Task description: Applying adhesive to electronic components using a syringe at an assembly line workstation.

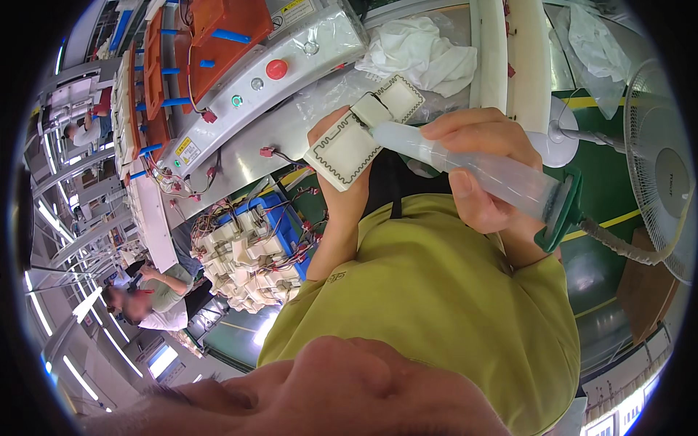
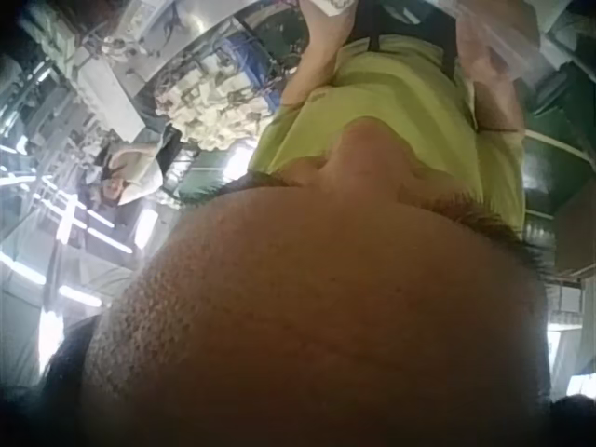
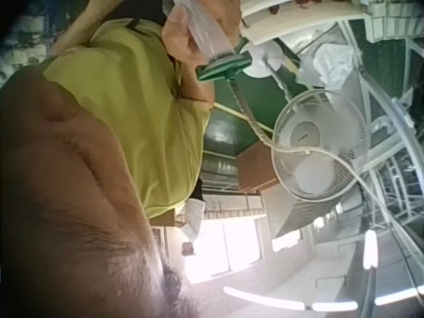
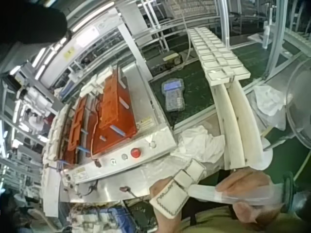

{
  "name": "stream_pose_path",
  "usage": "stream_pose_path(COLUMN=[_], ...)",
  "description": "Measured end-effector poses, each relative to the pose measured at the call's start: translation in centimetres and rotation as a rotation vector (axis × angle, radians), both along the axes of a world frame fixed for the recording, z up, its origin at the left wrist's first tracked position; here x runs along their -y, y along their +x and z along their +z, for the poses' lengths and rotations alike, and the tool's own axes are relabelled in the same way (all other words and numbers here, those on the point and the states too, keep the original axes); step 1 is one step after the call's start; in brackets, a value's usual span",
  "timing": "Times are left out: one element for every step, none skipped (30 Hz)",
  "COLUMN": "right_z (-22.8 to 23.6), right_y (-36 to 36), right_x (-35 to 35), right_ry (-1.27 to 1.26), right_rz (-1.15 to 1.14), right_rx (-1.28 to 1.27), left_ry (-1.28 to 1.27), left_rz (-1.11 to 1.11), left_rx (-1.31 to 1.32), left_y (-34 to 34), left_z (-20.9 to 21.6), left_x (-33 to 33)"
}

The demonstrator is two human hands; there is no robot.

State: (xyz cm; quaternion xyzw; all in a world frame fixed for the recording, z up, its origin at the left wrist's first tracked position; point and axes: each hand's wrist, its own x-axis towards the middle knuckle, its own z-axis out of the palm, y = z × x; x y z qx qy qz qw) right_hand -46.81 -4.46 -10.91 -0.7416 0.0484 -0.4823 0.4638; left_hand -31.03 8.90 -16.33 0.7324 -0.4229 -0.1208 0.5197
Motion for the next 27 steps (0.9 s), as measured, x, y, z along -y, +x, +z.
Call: stream_pose_path(right_z=[0.00, 0.04, 0.04, -0.01, -0.09, -0.17, -0.28, -0.40, -0.47, -0.40, -0.28, -0.21, -0.20, -0.19, -0.19, -0.13, 0.00, 0.08, -0.02, -0.25, -0.38, -0.31, -0.15, -0.05, -0.07, -0.13, -0.17], right_y=[-0.07, -0.15, -0.19, -0.18, -0.15, -0.13, -0.11, -0.08, -0.08, -0.16, -0.26, -0.33, -0.33, -0.32, -0.31, -0.29, -0.26, -0.27, -0.32, -0.42, -0.50, -0.49, -0.38, -0.32, -0.31, -0.33, -0.36], right_x=[-0.05, -0.19, -0.28, -0.28, -0.23, -0.17, -0.06, 0.06, 0.13, 0.09, 0.01, -0.04, -0.05, -0.05, -0.05, -0.03, 0.03, 0.08, 0.06, -0.02, -0.06, -0.07, -0.11, -0.14, -0.13, -0.06, -0.01], right_ry=[0.033, 0.066, 0.098, 0.094, 0.089, 0.085, 0.048, 0.011, -0.026, 0.030, 0.086, 0.143, 0.143, 0.144, 0.144, 0.118, 0.090, 0.063, 0.076, 0.088, 0.101, 0.111, 0.121, 0.132, 0.114, 0.095, 0.075], right_rz=[-0.002, -0.003, -0.005, 0.002, 0.009, 0.016, 0.018, 0.020, 0.022, 0.018, 0.015, 0.012, 0.008, 0.002, -0.004, 0.006, 0.017, 0.028, 0.024, 0.021, 0.017, 0.009, 0.002, -0.004, -0.003, -0.004, -0.005], right_rx=[0.002, 0.006, 0.009, 0.027, 0.044, 0.061, 0.053, 0.046, 0.039, 0.044, 0.050, 0.056, 0.057, 0.059, 0.060, 0.042, 0.023, 0.005, 0.021, 0.038, 0.055, 0.055, 0.054, 0.054, 0.053, 0.051, 0.050], left_ry=[0.002, 0.003, 0.004, 0.005, 0.005, 0.006, 0.003, 0.000, -0.003, -0.003, -0.002, -0.001, 0.006, 0.013, 0.020, 0.014, 0.007, 0.000, 0.001, 0.001, 0.001, -0.008, -0.017, -0.025, -0.027, -0.029, -0.031], left_rz=[0.001, 0.003, 0.005, 0.000, -0.005, -0.010, -0.003, 0.004, 0.011, 0.005, 0.001, -0.003, 0.000, 0.002, 0.004, 0.002, 0.001, 0.000, -0.002, -0.003, -0.004, -0.008, -0.011, -0.014, -0.008, -0.003, 0.001], left_rx=[-0.004, -0.008, -0.011, -0.005, 0.000, 0.005, -0.005, -0.015, -0.025, -0.017, -0.009, -0.001, 0.002, 0.005, 0.008, -0.006, -0.021, -0.035, -0.043, -0.051, -0.058, -0.049, -0.041, -0.032, -0.039, -0.046, -0.053], left_y=[-0.03, -0.06, -0.08, -0.07, -0.06, -0.07, -0.10, -0.09, -0.10, -0.11, -0.11, -0.11, -0.10, -0.09, -0.09, -0.07, -0.06, -0.07, -0.09, -0.12, -0.15, -0.16, -0.14, -0.11, -0.10, -0.12, -0.13], left_z=[0.01, 0.05, 0.10, 0.19, 0.32, 0.38, 0.30, 0.16, 0.09, 0.13, 0.22, 0.28, 0.30, 0.28, 0.26, 0.21, 0.16, 0.14, 0.15, 0.16, 0.16, 0.14, 0.13, 0.13, 0.18, 0.23, 0.23], left_x=[0.03, 0.01, 0.02, 0.05, 0.08, 0.11, 0.13, 0.14, 0.16, 0.18, 0.18, 0.16, 0.15, 0.16, 0.17, 0.18, 0.22, 0.24, 0.27, 0.29, 0.32, 0.36, 0.37, 0.37, 0.37, 0.45, 0.50])
